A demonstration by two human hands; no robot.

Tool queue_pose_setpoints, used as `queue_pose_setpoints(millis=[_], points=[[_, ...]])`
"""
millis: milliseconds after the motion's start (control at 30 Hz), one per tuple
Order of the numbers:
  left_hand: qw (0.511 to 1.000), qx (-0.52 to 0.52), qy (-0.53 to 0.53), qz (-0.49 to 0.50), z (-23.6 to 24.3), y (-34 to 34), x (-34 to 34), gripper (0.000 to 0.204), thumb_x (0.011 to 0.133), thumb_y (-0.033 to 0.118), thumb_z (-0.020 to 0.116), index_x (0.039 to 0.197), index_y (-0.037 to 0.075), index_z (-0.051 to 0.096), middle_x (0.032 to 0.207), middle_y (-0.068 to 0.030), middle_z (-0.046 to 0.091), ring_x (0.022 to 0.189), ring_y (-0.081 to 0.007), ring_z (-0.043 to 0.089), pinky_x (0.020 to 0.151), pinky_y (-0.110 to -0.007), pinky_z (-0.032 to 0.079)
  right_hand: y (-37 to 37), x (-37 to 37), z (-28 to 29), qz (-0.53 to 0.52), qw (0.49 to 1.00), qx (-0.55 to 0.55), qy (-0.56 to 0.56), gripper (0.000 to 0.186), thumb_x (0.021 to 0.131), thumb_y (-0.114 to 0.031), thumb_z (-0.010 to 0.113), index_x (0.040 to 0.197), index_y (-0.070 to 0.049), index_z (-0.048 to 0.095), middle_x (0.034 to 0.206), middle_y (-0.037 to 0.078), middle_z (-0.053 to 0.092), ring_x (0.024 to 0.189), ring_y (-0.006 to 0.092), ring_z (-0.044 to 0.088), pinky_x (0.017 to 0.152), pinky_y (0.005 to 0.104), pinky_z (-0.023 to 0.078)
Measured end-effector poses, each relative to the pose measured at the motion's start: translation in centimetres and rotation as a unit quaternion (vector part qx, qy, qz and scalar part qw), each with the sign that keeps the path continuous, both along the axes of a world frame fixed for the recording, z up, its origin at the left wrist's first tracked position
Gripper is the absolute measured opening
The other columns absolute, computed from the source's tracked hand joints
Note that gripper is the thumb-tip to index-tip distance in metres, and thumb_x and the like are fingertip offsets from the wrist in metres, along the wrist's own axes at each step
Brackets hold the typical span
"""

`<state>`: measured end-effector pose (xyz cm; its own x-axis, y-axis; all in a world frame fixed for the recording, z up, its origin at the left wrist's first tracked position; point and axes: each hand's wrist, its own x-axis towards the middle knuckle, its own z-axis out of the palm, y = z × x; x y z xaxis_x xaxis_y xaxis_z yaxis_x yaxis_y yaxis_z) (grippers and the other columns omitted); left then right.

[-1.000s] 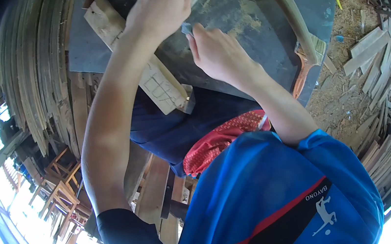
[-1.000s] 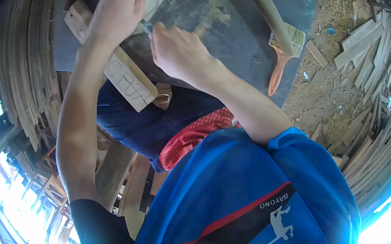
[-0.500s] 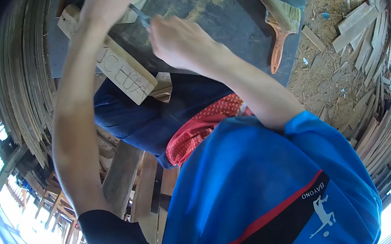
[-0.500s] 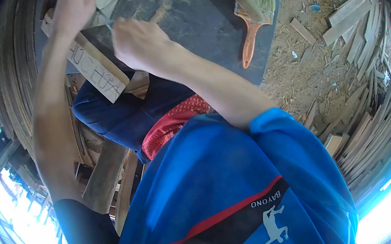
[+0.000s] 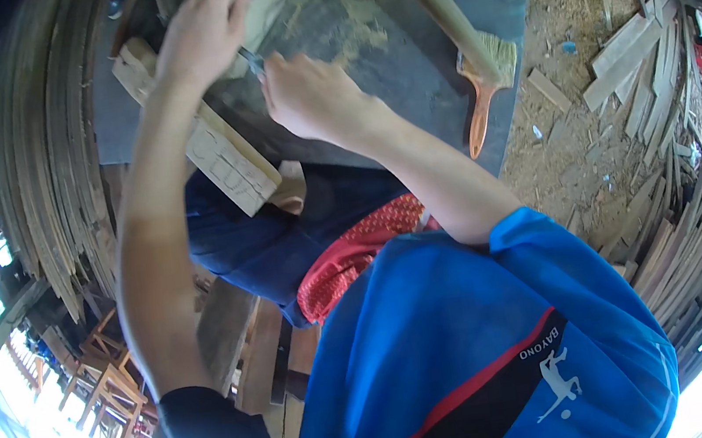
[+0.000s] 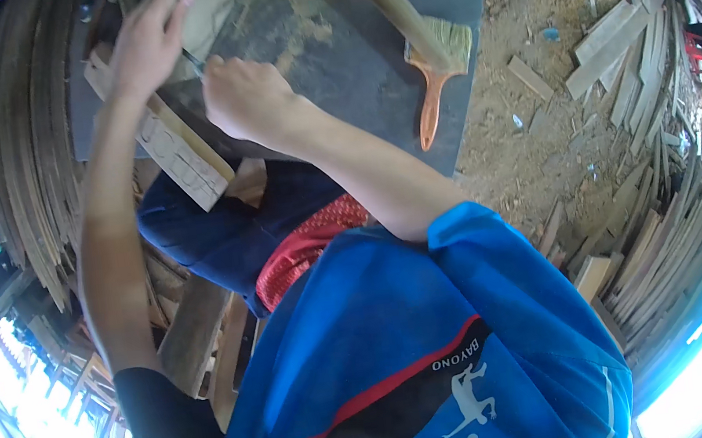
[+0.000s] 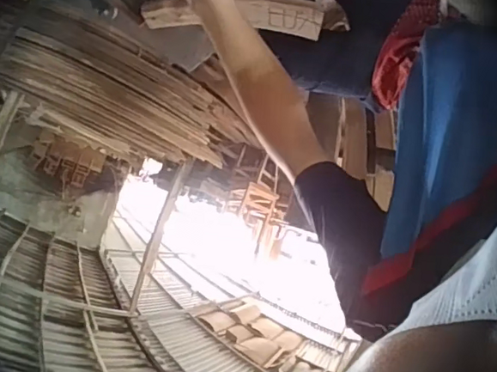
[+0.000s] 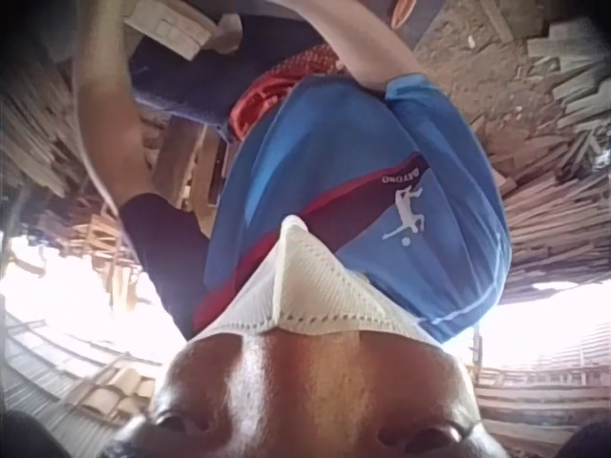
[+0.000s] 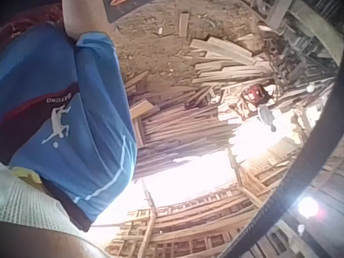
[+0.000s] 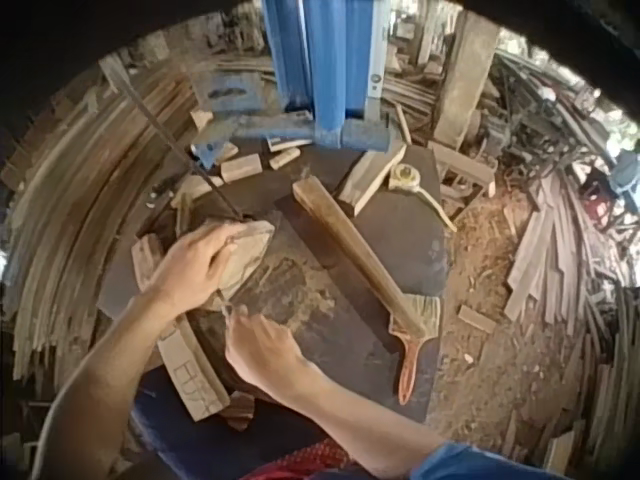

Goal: The person sits on the floor in a workshop and uses a chisel to carve a design into a small piece of wood. They repeatedly strike the chisel with a mallet to remove wood chips and shape the piece.

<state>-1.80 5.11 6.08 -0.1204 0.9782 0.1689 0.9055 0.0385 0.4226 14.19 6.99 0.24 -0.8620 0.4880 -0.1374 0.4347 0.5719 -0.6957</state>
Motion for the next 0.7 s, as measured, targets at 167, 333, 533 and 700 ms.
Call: queue_pose_setpoints(millis=[167, 333, 533, 700], points=[[0.94, 0.282, -0.13, 0.143, -0.5, -1.5, -2.8, 0.035, 0.106, 0.026, 0.045, 0.127, 0.001, 0.057, 0.117, -0.0131, 0.069, 0.097, -0.0228, 0.065, 0.09, -0.031, 0.05, 0.0, -0.1, 0.0, -0.002, 1.0, -0.011, -0.005, 0.027, 0.101, -0.022, 0.047, 0.097, 0.004, 0.057, 0.079, 0.027, 0.069, 0.078, 0.0439, 0.071, 0.07, 0.0522, 0.057], [0.439, 0.313, -0.842, -0.022, 2.2, -5.0, -2.0, 0.069, 0.103, 0.062, 0.03, 0.121, 0.002, 0.058, 0.095, -0.0054, 0.057, 0.086, -0.0222, 0.044, 0.087, -0.039, 0.036, 0.1, -0.3, -0.1, -0.004, 1.0, 0.003, -0.025, 0.034, 0.105, -0.028, 0.044, 0.095, 0.002, 0.056, 0.076, 0.026, 0.067, 0.074, 0.0466, 0.068, 0.068, 0.0563, 0.054], [0.379, 0.321, -0.868, -0.029, 3.5, -5.8, -0.5, 0.071, 0.103, 0.062, 0.03, 0.125, 0.0, 0.057, 0.097, -0.0064, 0.057, 0.086, -0.0226, 0.045, 0.085, -0.037, 0.037, 0.2, -0.2, 0.0, 0.011, 0.999, 0.002, -0.049, 0.033, 0.104, -0.027, 0.044, 0.098, 0.003, 0.056, 0.079, 0.026, 0.069, 0.077, 0.045, 0.07, 0.071, 0.0561, 0.056], [0.382, 0.32, -0.867, -0.024, 4.7, -5.7, 0.3, 0.07, 0.104, 0.059, 0.03, 0.126, -0.002, 0.056, 0.096, -0.0061, 0.054, 0.085, -0.0223, 0.043, 0.084, -0.036, 0.037, 0.1, -0.2, -0.2, 0.01, 0.998, 0.005, -0.059, 0.032, 0.104, -0.028, 0.044, 0.1, 0.002, 0.056, 0.08, 0.027, 0.068, 0.077, 0.0457, 0.07, 0.071, 0.0569, 0.056]])
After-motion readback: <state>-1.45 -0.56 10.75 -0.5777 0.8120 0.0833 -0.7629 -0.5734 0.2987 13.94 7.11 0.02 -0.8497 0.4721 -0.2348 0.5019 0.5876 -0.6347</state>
